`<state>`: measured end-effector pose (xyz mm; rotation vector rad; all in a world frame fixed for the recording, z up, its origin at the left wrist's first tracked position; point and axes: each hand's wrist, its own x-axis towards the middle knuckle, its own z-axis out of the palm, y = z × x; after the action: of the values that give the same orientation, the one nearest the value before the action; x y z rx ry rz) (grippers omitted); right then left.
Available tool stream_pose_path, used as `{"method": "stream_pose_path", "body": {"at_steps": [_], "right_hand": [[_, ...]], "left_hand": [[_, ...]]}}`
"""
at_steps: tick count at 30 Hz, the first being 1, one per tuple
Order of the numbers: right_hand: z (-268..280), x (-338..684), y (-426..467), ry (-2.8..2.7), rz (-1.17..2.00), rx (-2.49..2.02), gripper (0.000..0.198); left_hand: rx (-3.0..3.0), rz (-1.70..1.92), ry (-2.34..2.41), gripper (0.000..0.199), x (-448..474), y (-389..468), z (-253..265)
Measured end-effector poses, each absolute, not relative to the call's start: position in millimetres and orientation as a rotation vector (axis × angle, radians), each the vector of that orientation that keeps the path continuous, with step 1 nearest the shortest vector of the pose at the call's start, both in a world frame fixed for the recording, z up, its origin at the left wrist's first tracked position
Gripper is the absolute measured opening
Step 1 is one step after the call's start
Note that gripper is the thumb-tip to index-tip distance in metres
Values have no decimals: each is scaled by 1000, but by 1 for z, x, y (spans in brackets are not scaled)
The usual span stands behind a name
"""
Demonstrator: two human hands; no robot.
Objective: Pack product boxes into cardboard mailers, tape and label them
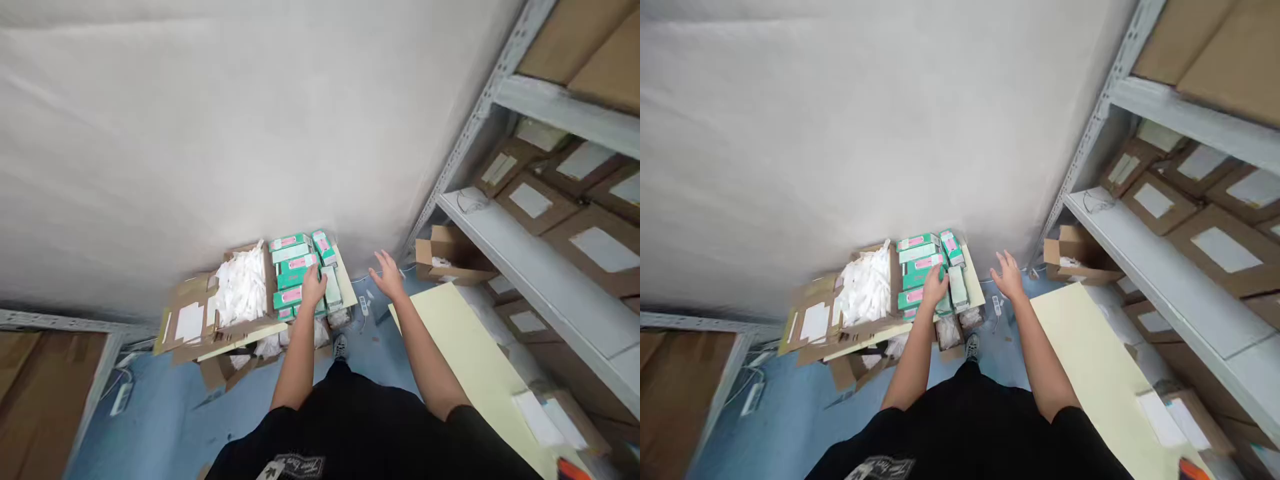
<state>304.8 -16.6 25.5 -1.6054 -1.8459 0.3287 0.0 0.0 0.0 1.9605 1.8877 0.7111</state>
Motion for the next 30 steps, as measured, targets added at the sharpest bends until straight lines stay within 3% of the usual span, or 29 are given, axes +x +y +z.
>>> {"method": "stream_pose_path", "body": {"at_steps": [7, 12, 19, 25, 30], "right_hand": [[-6, 249, 60, -1865, 394, -1662, 62], [-38, 219, 101, -1843, 532, -1712, 62], [-92, 187, 159, -1725, 819, -1734, 63], [-124, 149, 185, -1553, 1190, -1615, 47], [-133, 133, 186, -1471, 1188, -1557, 45]], "left_hand": [[1916, 471, 1881, 48, -24, 108, -11], [1893, 296, 1866, 55, -22, 153, -18], [1894, 174, 1847, 61, -33, 165, -38], [1974, 182, 1784, 62, -34, 165, -50], [1945, 290, 1774, 60, -35, 165, -53]]}}
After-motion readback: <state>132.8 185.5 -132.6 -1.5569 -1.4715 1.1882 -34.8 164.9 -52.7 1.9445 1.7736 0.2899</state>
